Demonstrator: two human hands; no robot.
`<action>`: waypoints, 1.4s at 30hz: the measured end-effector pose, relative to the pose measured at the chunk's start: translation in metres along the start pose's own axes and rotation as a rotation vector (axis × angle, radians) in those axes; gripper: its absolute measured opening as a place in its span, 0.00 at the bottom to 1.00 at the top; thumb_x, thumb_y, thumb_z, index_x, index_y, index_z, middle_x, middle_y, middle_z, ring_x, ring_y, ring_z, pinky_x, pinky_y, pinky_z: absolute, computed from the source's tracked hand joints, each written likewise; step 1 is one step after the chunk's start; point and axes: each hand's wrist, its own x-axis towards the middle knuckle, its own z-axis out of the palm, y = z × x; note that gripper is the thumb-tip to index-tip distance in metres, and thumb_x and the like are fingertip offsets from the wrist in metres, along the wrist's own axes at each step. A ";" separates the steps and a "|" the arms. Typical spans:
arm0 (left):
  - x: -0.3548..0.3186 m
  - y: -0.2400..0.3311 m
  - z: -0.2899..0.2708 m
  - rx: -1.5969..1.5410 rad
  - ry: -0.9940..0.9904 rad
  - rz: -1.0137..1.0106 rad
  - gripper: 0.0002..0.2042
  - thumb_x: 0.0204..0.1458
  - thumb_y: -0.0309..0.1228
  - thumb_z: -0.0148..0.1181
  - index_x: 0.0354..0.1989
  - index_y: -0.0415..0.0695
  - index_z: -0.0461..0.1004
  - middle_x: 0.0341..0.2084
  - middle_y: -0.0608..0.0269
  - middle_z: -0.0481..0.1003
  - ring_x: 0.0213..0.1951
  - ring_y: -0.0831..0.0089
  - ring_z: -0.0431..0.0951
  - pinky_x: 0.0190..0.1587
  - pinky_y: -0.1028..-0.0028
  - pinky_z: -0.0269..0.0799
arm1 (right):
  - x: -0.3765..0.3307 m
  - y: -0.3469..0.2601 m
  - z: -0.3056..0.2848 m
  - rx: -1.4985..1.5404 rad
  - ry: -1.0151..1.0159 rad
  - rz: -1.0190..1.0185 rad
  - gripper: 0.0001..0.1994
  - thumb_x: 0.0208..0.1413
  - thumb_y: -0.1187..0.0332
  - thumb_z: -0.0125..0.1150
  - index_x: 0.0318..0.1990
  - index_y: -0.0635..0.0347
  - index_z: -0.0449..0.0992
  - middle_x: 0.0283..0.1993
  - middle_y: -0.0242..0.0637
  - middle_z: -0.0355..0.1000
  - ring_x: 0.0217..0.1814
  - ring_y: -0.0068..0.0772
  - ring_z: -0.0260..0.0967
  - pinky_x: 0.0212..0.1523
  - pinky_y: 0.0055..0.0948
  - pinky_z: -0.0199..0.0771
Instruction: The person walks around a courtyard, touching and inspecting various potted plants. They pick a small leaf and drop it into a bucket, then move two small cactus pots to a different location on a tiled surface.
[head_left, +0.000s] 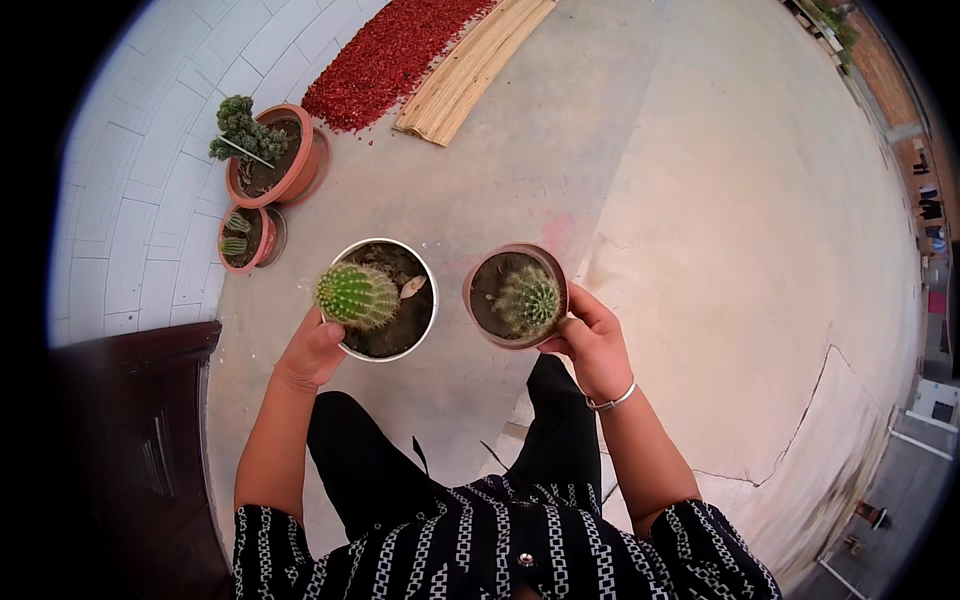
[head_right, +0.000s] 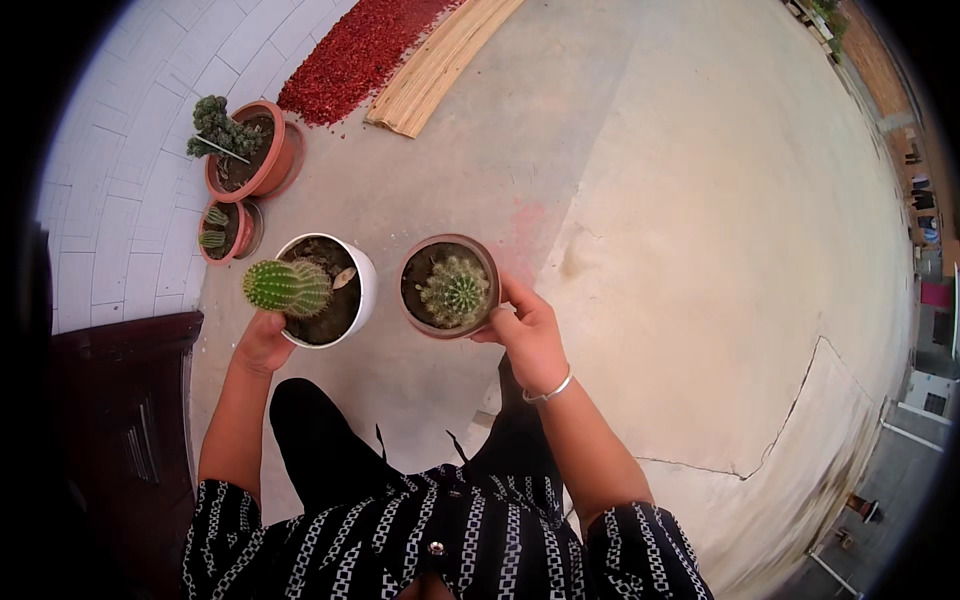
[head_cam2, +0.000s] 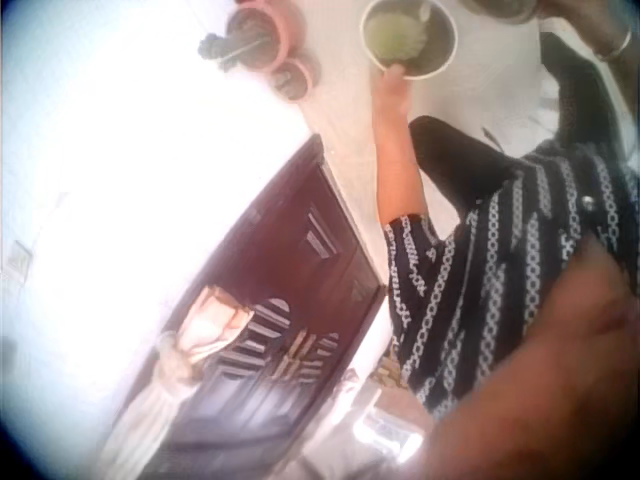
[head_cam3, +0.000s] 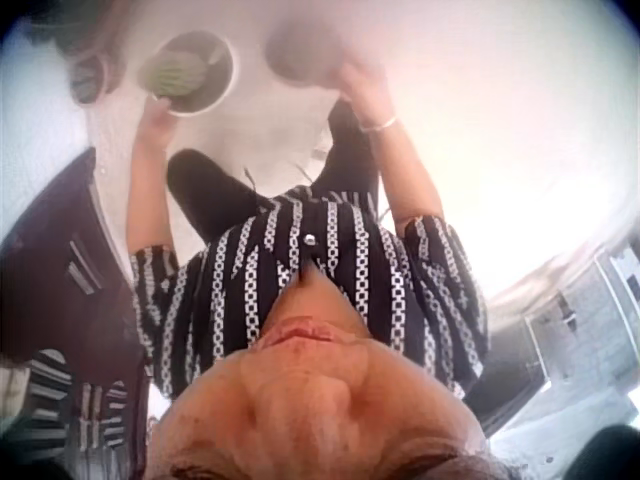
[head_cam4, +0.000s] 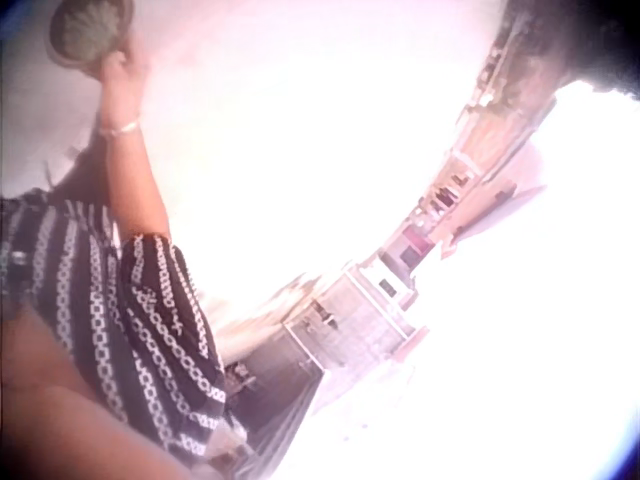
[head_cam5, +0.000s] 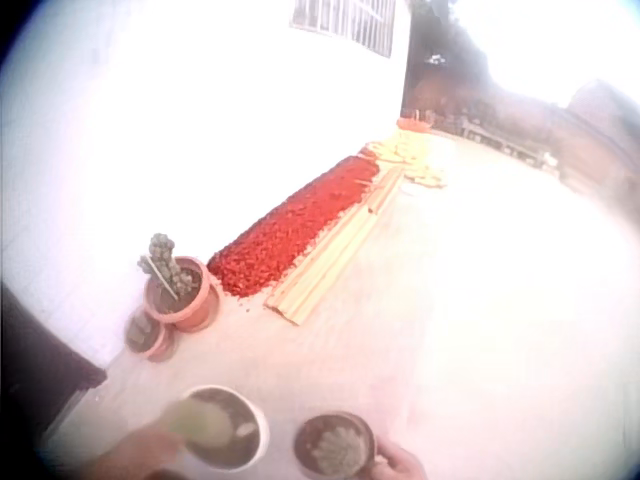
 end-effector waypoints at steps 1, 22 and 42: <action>0.008 0.009 0.042 -0.040 -0.008 0.000 0.43 0.35 0.44 0.69 0.59 0.40 0.54 0.52 0.61 0.65 0.54 0.68 0.65 0.57 0.69 0.59 | -0.016 -0.034 -0.016 0.020 0.005 -0.024 0.23 0.50 0.78 0.41 0.56 0.66 0.63 0.42 0.35 0.67 0.36 0.26 0.72 0.36 0.22 0.76; 0.260 0.079 0.580 0.109 -0.694 -0.166 0.45 0.34 0.52 0.69 0.58 0.38 0.55 0.53 0.59 0.63 0.55 0.68 0.63 0.57 0.68 0.59 | -0.177 -0.397 -0.327 0.212 0.606 -0.488 0.26 0.44 0.78 0.41 0.56 0.72 0.59 0.45 0.43 0.69 0.34 0.27 0.73 0.31 0.22 0.79; 0.820 0.100 0.893 0.093 -0.644 -0.141 0.42 0.38 0.50 0.66 0.58 0.38 0.55 0.52 0.56 0.65 0.53 0.65 0.66 0.55 0.65 0.63 | 0.217 -0.713 -0.764 0.219 0.486 -0.471 0.25 0.47 0.76 0.40 0.56 0.69 0.61 0.39 0.41 0.71 0.32 0.30 0.75 0.33 0.22 0.78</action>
